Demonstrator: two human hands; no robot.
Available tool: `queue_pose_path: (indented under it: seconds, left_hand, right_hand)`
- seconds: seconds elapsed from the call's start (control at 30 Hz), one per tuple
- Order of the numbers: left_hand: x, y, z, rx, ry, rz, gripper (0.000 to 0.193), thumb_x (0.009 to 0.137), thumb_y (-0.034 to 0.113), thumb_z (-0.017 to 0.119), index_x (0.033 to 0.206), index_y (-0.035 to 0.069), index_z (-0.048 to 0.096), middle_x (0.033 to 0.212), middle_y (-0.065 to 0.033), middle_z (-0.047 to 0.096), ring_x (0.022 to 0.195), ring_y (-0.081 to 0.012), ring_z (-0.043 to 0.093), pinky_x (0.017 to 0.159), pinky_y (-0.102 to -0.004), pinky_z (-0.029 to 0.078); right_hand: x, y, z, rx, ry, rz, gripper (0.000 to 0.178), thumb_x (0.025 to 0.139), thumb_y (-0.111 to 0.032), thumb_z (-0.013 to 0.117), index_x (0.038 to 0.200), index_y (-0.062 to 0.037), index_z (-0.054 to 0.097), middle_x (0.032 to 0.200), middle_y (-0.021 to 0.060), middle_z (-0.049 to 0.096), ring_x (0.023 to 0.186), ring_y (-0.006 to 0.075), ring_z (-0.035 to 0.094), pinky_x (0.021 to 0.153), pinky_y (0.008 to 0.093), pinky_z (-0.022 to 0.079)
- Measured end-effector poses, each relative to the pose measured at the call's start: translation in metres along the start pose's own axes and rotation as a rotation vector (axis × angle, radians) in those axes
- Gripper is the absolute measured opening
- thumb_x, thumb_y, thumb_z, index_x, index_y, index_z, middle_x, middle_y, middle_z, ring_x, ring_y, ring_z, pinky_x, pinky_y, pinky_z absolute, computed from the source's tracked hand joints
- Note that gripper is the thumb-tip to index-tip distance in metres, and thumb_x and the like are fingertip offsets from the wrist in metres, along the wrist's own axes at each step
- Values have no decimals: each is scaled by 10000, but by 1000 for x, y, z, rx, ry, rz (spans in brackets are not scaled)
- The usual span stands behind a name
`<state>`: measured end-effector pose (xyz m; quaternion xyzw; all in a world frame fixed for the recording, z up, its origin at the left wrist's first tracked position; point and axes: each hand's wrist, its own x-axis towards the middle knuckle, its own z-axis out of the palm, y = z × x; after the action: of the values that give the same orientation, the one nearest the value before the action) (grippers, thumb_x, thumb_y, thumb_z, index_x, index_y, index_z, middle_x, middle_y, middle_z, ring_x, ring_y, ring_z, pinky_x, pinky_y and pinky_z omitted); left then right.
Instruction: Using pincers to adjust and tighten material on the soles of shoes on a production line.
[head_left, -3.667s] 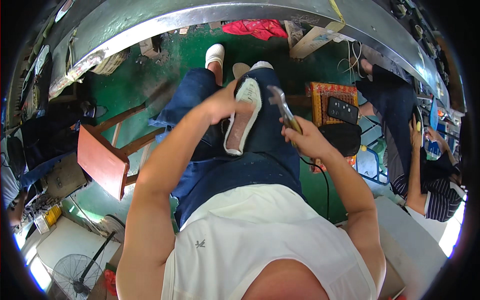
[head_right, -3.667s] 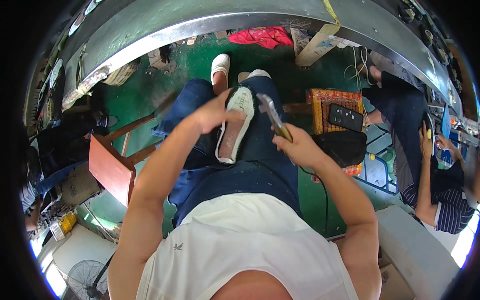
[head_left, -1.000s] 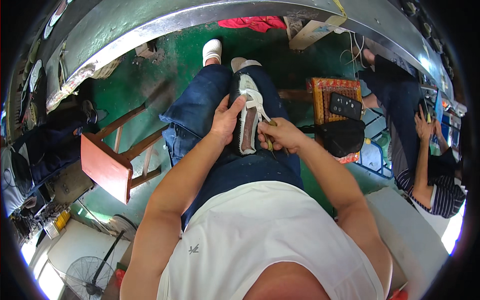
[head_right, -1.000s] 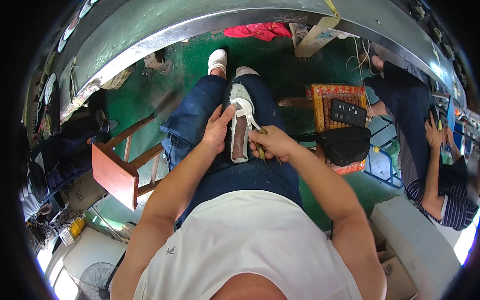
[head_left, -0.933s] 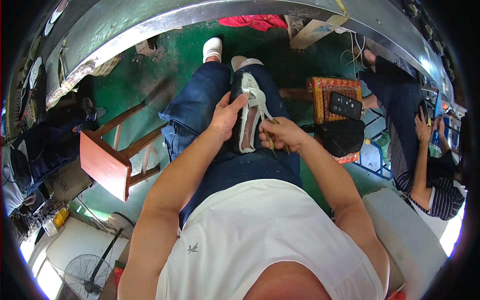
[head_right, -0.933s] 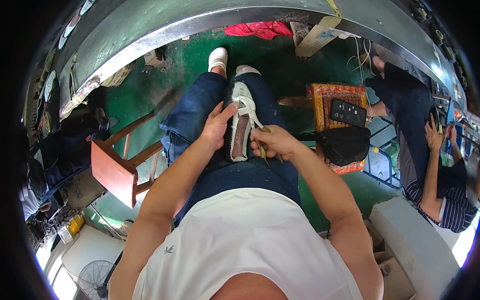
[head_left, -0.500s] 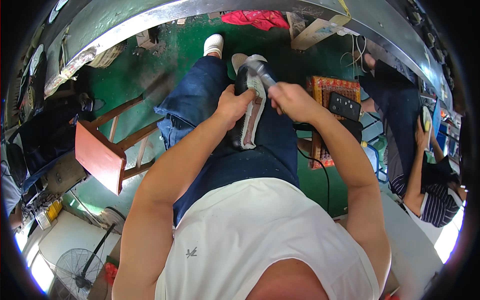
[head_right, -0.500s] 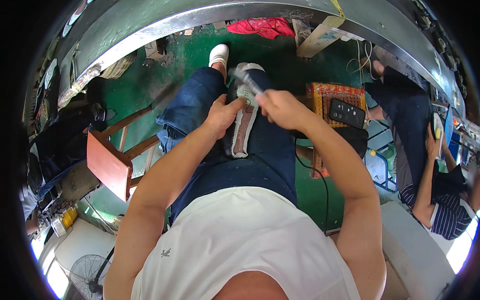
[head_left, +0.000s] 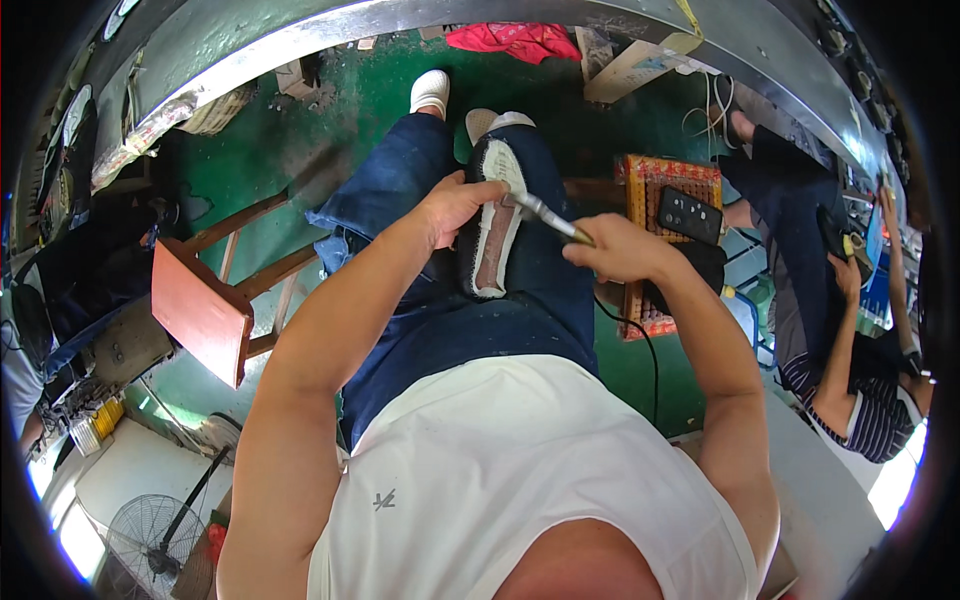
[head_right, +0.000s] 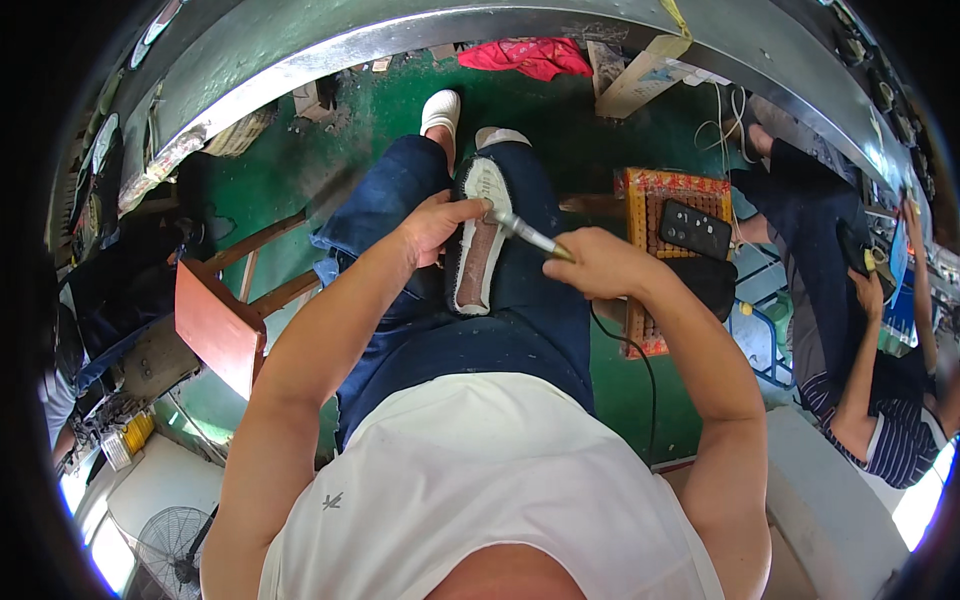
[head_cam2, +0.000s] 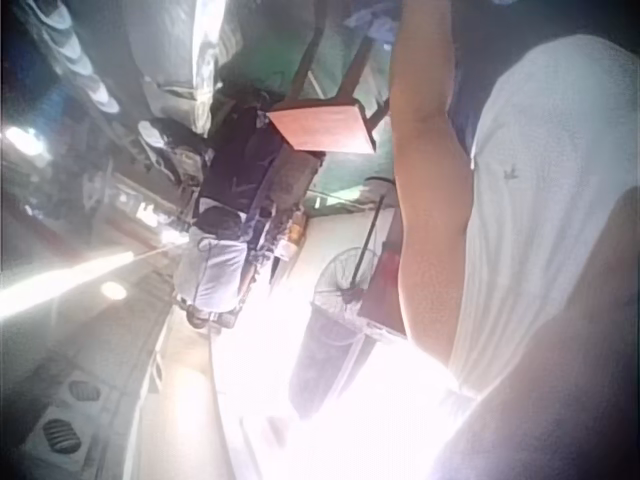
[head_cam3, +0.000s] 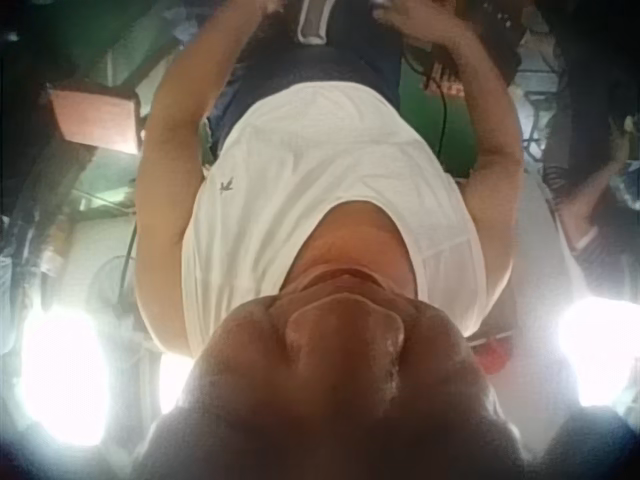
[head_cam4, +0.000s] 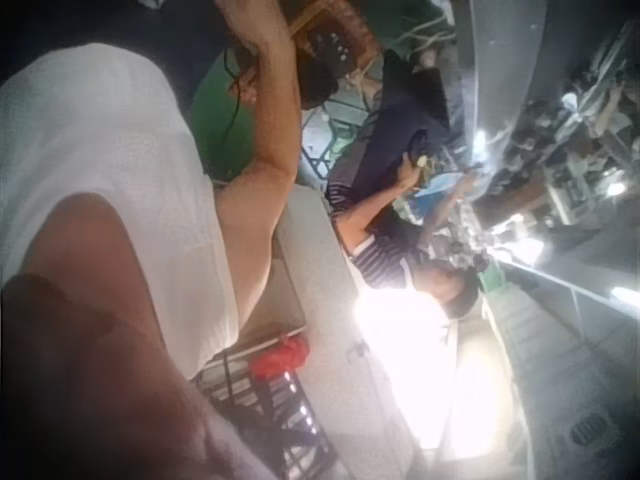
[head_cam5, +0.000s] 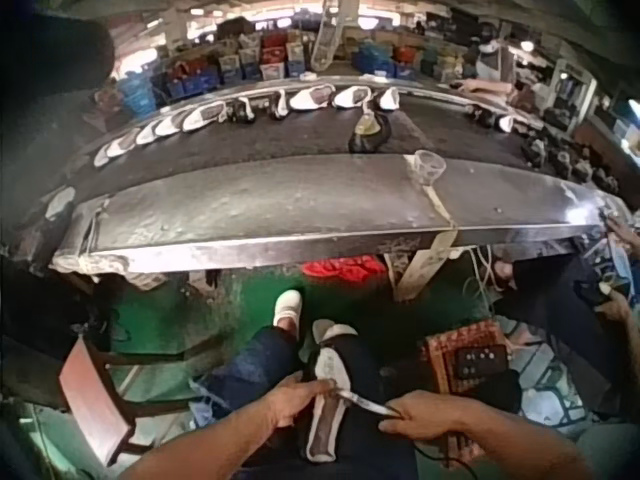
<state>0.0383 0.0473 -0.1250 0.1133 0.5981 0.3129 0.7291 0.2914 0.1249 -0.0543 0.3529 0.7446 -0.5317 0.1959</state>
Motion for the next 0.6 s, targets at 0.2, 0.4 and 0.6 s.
queue_pose_path:
  seconds: [0.2,0.4,0.6]
  left_hand:
    - [3,-3,-1,-83,-22,0,586,888,225,761,1347,-17,488,1198,-133,665,1068,-248,675,917,-441,556]
    - [3,-15,16,200,74,228,650,946,255,713,1450,-18,404,1286,-138,619,1179,-239,611,1049,-374,477]
    - [-20,-55,20,-15,-7,442,865,988,206,662,1627,113,86,1514,-148,428,1386,-237,431,1162,-345,332]
  right_hand:
    - [-3,-11,27,-472,191,-232,334,988,-335,610,1113,-27,646,1044,213,698,925,407,679,796,510,535]
    - [-2,17,40,-251,63,22,401,1018,-406,547,1015,-18,648,953,236,698,914,434,665,778,530,526]
    - [-12,16,50,-275,145,-99,433,1021,-414,541,966,7,627,918,244,696,894,431,672,763,526,530]
